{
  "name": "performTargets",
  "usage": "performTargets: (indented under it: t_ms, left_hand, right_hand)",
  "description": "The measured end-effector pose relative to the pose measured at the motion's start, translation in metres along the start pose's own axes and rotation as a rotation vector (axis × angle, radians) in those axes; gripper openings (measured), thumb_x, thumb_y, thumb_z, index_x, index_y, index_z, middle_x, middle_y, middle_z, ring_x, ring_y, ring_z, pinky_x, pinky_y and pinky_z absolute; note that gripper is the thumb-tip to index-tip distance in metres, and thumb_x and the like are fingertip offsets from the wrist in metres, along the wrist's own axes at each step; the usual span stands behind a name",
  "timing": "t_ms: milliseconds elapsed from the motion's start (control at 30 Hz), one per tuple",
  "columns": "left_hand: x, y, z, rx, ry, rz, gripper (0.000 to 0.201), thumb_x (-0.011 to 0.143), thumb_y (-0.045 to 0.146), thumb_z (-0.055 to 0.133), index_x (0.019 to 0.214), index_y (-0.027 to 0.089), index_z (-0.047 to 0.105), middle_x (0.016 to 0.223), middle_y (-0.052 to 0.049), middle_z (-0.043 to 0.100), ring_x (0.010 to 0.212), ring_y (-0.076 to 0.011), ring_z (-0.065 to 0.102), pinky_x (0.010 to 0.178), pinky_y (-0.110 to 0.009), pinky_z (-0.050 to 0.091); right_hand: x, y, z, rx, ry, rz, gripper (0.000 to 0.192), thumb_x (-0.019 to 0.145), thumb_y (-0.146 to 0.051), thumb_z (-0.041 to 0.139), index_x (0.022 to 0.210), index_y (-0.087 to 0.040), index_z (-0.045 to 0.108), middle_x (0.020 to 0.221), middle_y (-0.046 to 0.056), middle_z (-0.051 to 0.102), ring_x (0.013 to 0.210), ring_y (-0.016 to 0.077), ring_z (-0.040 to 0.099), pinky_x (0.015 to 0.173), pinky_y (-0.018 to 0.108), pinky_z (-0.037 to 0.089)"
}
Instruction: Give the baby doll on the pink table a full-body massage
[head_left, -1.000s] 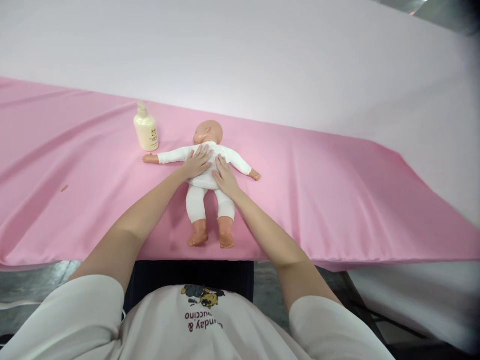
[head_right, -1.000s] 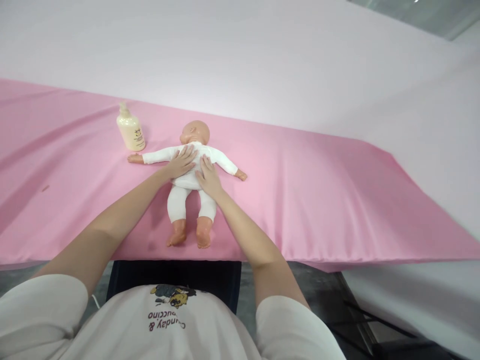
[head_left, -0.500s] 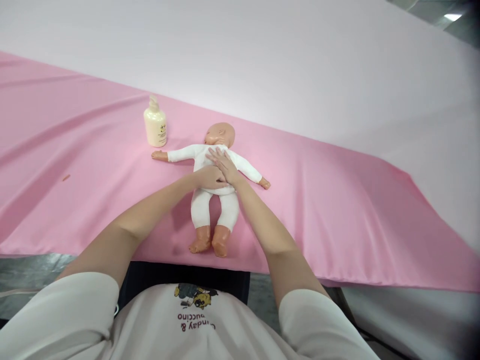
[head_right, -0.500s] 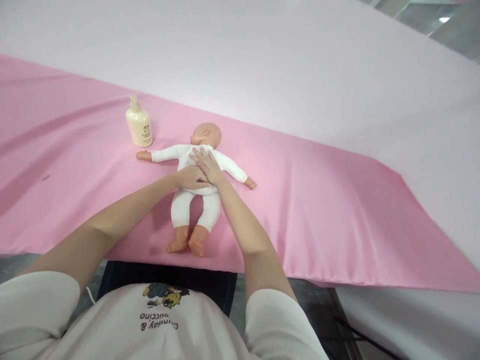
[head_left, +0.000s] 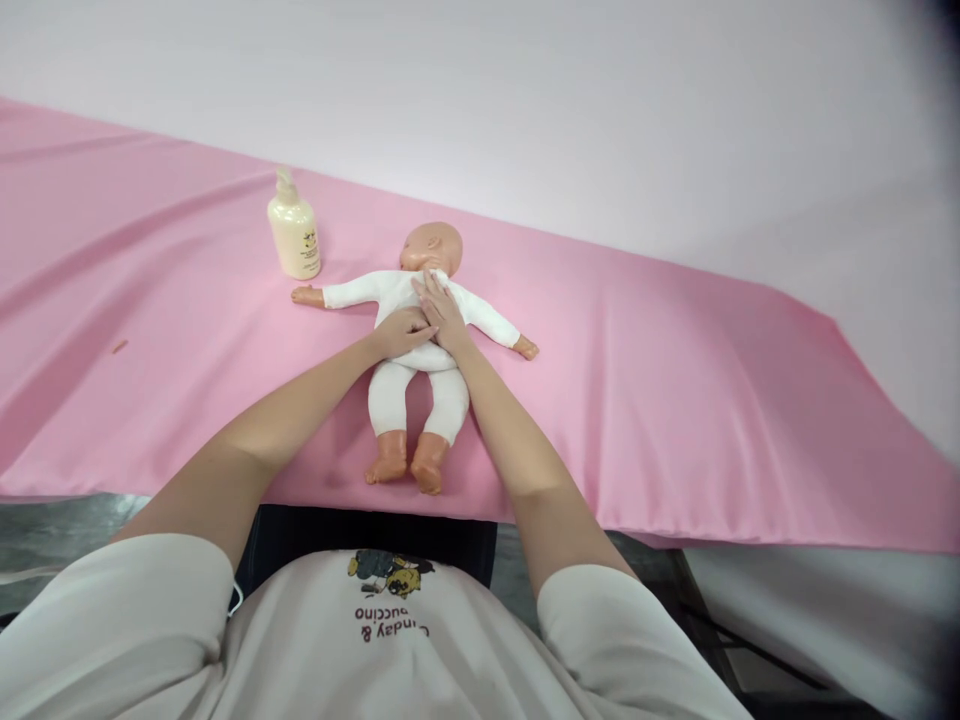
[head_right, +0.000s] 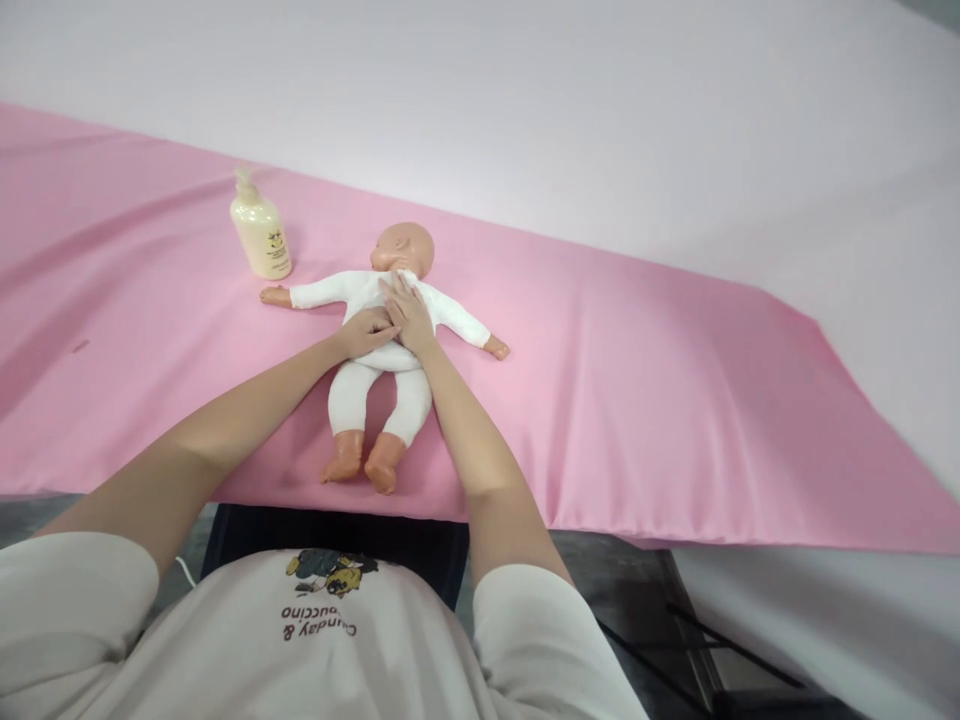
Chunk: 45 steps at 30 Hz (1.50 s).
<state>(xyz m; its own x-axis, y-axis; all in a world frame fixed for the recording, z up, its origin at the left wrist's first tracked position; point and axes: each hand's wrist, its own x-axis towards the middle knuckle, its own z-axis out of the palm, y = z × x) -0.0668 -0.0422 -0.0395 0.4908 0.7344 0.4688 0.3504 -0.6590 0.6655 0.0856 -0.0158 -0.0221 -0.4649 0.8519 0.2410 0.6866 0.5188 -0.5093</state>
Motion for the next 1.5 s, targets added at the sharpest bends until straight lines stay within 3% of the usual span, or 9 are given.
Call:
performTargets:
  t_ms: [100, 233, 300, 400, 533, 833, 1033, 1267, 1500]
  left_hand:
    - [0.001, -0.002, -0.001, 0.009, 0.005, 0.123, 0.051, 0.100, 0.045, 0.042, 0.076, 0.017, 0.077, 0.097, -0.014, 0.079, 0.096, -0.0235, 0.072, 0.095, -0.041, 0.056]
    - [-0.001, -0.004, -0.003, 0.076, 0.069, 0.100, 0.055, 0.103, 0.046, 0.034, 0.085, 0.016, 0.077, 0.111, -0.017, 0.076, 0.107, -0.0249, 0.070, 0.103, -0.043, 0.053]
    - [-0.004, -0.003, -0.003, 0.137, 0.135, 0.019, 0.057, 0.105, 0.046, 0.030, 0.107, 0.012, 0.074, 0.133, -0.019, 0.068, 0.124, -0.0264, 0.064, 0.114, -0.045, 0.047]
    - [-0.007, 0.001, -0.003, 0.250, 0.166, -0.163, 0.057, 0.106, 0.043, 0.030, 0.144, 0.007, 0.054, 0.163, -0.019, 0.042, 0.153, -0.0263, 0.038, 0.129, -0.043, 0.027]
    - [-0.005, 0.011, -0.002, 0.368, 0.071, -0.377, 0.063, 0.105, 0.036, 0.034, 0.160, 0.006, 0.032, 0.174, -0.016, 0.019, 0.163, -0.0266, 0.014, 0.133, -0.044, 0.012]
    - [-0.007, 0.007, -0.011, 0.461, 0.105, -0.508, 0.066, 0.101, 0.036, 0.038, 0.163, 0.015, 0.034, 0.174, -0.011, 0.021, 0.163, -0.0316, 0.015, 0.132, -0.051, 0.010]
    - [-0.010, 0.001, -0.014, 0.528, 0.156, -0.691, 0.074, 0.101, 0.040, 0.035, 0.161, -0.003, 0.028, 0.170, -0.024, 0.026, 0.161, -0.0334, 0.021, 0.133, -0.048, 0.007]
    - [-0.020, -0.003, -0.021, 0.616, 0.278, -0.807, 0.083, 0.098, 0.049, 0.039, 0.162, -0.002, 0.024, 0.171, -0.030, 0.014, 0.162, -0.0413, 0.007, 0.127, -0.067, -0.005]
    - [-0.025, -0.011, -0.023, 0.625, 0.330, -0.810, 0.084, 0.097, 0.048, 0.043, 0.162, -0.001, 0.023, 0.171, -0.029, 0.012, 0.163, -0.0403, 0.007, 0.126, -0.069, -0.005]
  right_hand:
    - [-0.003, 0.001, 0.002, -0.049, 0.058, 0.066, 0.071, 0.107, -0.057, 0.013, 0.165, -0.018, 0.028, 0.173, 0.004, 0.026, 0.165, 0.0205, 0.009, 0.136, 0.045, 0.015]
    - [-0.010, -0.001, 0.003, -0.101, 0.062, 0.161, 0.069, 0.108, -0.050, 0.009, 0.167, -0.015, 0.019, 0.175, 0.006, 0.017, 0.165, 0.0210, 0.008, 0.135, 0.044, 0.015]
    - [-0.013, -0.003, 0.003, -0.121, 0.046, 0.224, 0.067, 0.108, -0.046, 0.014, 0.167, -0.013, 0.017, 0.176, 0.006, 0.013, 0.165, 0.0226, 0.010, 0.135, 0.046, 0.014]
    - [-0.016, -0.005, 0.005, -0.130, 0.025, 0.276, 0.070, 0.107, -0.042, 0.024, 0.166, -0.007, 0.013, 0.176, 0.010, 0.006, 0.165, 0.0275, 0.008, 0.135, 0.051, 0.010]
    - [-0.017, -0.004, 0.011, -0.129, -0.004, 0.323, 0.076, 0.104, -0.044, 0.028, 0.167, -0.006, 0.009, 0.176, 0.012, 0.004, 0.165, 0.0313, 0.005, 0.133, 0.058, 0.010]
    - [-0.020, 0.012, 0.004, -0.069, -0.026, 0.320, 0.085, 0.099, -0.063, 0.033, 0.168, -0.020, 0.009, 0.177, 0.008, 0.001, 0.164, 0.0350, 0.001, 0.130, 0.066, 0.008]
    - [-0.023, 0.038, 0.002, -0.007, 0.073, 0.517, 0.094, 0.100, -0.067, 0.028, 0.164, 0.001, 0.015, 0.174, 0.024, 0.010, 0.164, 0.0347, 0.009, 0.133, 0.055, 0.009]
    - [-0.040, 0.048, 0.000, -0.103, 0.201, 0.581, 0.090, 0.102, -0.062, 0.018, 0.162, 0.005, 0.019, 0.173, 0.025, 0.012, 0.164, 0.0321, 0.010, 0.133, 0.052, 0.009]
    - [-0.036, 0.051, -0.008, -0.059, 0.226, 0.632, 0.086, 0.102, -0.058, 0.014, 0.161, 0.005, 0.022, 0.172, 0.027, 0.014, 0.163, 0.0347, 0.011, 0.131, 0.058, 0.012]
